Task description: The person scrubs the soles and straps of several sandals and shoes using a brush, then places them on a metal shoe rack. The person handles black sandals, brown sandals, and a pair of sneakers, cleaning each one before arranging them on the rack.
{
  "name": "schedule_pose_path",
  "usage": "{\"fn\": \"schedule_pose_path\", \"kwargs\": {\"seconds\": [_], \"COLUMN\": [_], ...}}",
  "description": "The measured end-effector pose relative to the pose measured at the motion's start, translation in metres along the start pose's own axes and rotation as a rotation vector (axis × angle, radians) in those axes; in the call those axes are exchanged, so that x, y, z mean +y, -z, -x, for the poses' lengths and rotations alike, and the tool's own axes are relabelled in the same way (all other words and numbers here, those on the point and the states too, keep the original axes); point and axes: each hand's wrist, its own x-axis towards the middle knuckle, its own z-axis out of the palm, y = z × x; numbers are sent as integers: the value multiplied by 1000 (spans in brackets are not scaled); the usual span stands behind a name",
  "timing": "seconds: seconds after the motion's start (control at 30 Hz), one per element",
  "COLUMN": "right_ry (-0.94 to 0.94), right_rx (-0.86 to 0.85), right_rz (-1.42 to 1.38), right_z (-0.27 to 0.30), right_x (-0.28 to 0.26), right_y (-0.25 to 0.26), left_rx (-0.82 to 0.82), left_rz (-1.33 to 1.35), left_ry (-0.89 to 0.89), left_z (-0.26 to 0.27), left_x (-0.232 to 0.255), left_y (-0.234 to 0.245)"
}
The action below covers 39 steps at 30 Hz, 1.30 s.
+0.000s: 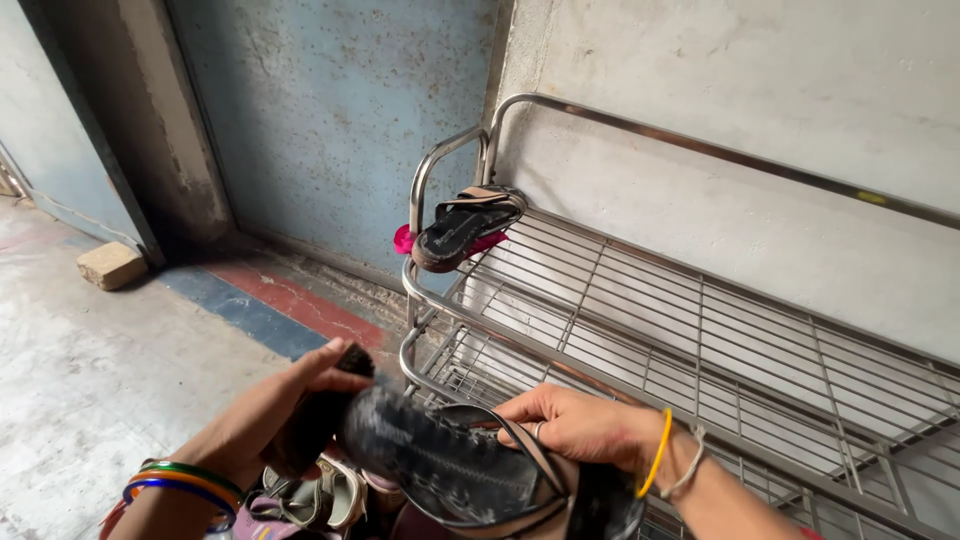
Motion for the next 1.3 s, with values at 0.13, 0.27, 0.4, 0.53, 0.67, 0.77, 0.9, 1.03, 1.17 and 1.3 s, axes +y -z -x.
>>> {"fn": "schedule_pose_path", "kwargs": {"seconds": [0.13,0.27,0.4,0.53,0.67,0.77,0.9,1.03,1.17,1.3], "right_ry": [12,27,-62,236,269,276,-203,14,39,44], "right_rx": [-87,-50,419,822,1237,1175,827,760,812,789], "right_rz": [56,205,661,614,690,749,-324,-554,-582,-655], "right_z": [14,21,32,29,19,6,13,-20,-54,-74], "right_x": [-43,-58,-95,-55,9,53,-51,-46,-16,-9], "right_y": [4,11,4,30,26,10,-27,2,54,102], "left_rx": [-117,-262,-295,-180,32,105,179,236,472,895], "left_rz": [-133,-274,-164,20,322,521,652,621,335,-198], "left_ry": [68,58,-8,-20,36,7,-75,-171,-282,-560], "left_z": [-9,-14,-12,5,4,3,0,-10,-20,-16], "left_x": [-2,-4,-11,-7,-11,-7,17,30,31,33], "left_y": [-6,-9,-19,-50,-81,-98,-118,-136,-148,-152]}}
